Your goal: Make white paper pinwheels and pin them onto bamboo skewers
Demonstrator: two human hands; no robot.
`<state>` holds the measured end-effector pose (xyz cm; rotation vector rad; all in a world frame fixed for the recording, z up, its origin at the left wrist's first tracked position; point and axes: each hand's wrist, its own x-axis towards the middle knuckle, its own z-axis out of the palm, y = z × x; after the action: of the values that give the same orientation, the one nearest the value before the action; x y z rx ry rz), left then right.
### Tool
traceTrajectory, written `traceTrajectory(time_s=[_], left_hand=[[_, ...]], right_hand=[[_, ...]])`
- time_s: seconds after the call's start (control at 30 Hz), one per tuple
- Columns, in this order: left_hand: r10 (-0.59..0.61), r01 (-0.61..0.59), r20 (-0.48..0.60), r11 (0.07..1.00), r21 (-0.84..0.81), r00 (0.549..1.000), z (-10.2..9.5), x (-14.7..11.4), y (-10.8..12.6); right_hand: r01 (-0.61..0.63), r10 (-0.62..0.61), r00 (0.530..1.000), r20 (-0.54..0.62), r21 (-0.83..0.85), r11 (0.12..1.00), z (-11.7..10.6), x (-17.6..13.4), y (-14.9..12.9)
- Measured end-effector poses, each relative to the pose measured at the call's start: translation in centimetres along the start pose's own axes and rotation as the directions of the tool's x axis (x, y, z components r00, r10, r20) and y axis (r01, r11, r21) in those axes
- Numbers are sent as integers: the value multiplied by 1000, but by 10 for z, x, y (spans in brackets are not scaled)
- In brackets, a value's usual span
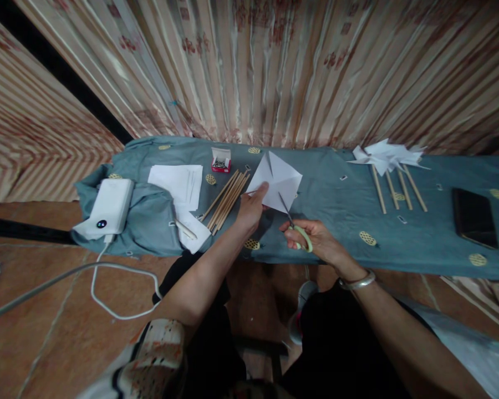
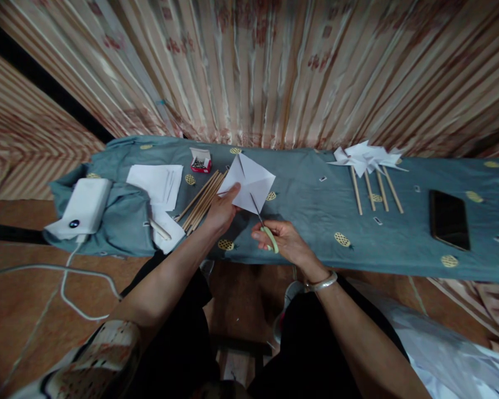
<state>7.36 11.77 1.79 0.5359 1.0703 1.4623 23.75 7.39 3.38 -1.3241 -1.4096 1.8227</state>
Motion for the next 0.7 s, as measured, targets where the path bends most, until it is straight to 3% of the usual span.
traceTrajectory(time_s=[0.43,0.7], left_hand=[[-39,39,-20,999,-17,999,2,-4,-1],[-35,37,36,999,-37,999,3,-7,0]], right_hand=[[3,-2,1000,-19,25,1000,1,1,-1],[2,-1,1000,-24,46,999,3,2,-1]])
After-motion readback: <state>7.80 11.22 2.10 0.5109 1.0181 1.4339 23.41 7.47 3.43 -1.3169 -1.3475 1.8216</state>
